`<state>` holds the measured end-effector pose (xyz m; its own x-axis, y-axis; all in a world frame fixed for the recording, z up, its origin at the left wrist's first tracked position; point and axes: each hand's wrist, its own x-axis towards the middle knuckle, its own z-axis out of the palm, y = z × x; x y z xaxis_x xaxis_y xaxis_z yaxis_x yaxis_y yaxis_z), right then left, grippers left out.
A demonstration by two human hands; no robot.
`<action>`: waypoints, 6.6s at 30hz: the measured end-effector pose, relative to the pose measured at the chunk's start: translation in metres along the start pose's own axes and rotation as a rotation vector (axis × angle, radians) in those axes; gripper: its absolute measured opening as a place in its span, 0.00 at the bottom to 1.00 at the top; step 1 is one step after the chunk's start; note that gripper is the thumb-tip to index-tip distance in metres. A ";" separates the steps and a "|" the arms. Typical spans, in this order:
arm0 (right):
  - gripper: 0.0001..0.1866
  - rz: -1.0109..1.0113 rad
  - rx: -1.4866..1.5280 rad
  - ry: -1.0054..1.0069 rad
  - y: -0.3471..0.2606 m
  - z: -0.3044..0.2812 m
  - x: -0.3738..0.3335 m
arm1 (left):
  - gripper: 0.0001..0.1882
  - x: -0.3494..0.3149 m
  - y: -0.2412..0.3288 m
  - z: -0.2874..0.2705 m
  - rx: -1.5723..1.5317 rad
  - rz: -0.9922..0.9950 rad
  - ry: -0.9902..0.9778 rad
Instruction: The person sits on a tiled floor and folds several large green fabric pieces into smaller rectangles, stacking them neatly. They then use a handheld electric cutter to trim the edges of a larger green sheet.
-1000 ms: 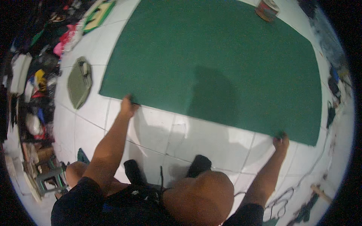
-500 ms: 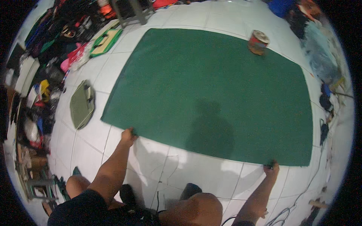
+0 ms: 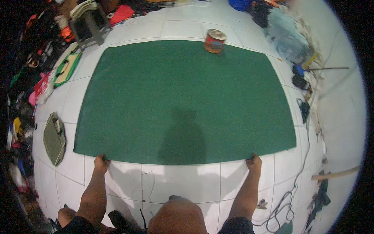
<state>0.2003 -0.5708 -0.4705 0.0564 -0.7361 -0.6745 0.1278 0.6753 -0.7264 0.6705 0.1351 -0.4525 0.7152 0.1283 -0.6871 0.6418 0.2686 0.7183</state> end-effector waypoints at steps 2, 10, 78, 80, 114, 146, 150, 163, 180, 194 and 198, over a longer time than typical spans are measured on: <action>0.10 -0.015 -0.040 0.000 0.004 0.027 -0.012 | 0.15 0.003 0.006 -0.022 -0.092 0.020 -0.056; 0.12 -0.113 -0.040 0.099 0.008 0.033 -0.010 | 0.15 0.012 0.018 -0.003 -0.039 0.069 0.106; 0.32 -0.133 -0.204 0.257 -0.025 -0.182 -0.122 | 0.38 -0.262 -0.142 0.179 1.636 1.317 -1.025; 0.30 -0.136 -0.280 0.290 -0.038 -0.177 -0.119 | 0.40 -0.287 -0.150 0.203 1.866 1.420 -1.057; 0.22 -0.203 0.067 0.229 -0.122 -0.200 0.047 | 0.39 -0.284 -0.153 0.234 2.116 1.168 -1.155; 0.49 -0.337 -1.738 -0.137 0.065 -0.376 -0.225 | 0.26 -0.168 0.129 0.045 2.186 0.859 -0.875; 0.57 -0.330 -1.698 0.108 0.053 -0.330 -0.216 | 0.27 -0.083 0.117 -0.095 2.003 0.937 -0.758; 0.15 -0.576 -1.259 0.066 0.104 -0.199 -0.250 | 0.28 -0.116 0.167 -0.094 1.909 0.726 -0.581; 0.23 -0.280 -1.487 0.092 0.096 -0.144 -0.291 | 0.43 -0.040 0.053 -0.062 1.688 1.189 -0.605; 0.16 -0.171 -0.725 -0.129 -0.005 -0.023 -0.454 | 0.42 -0.030 0.068 -0.070 1.780 1.026 -0.647; 0.15 -0.067 -1.021 -0.294 -0.015 0.027 -0.501 | 0.43 -0.028 0.065 -0.060 1.796 0.996 -0.677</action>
<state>0.1968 -0.2136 -0.1178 0.3342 -0.6632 -0.6697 -0.7437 0.2509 -0.6196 0.6753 0.2064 -0.3932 0.5921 -0.7565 -0.2778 -0.6942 -0.6538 0.3010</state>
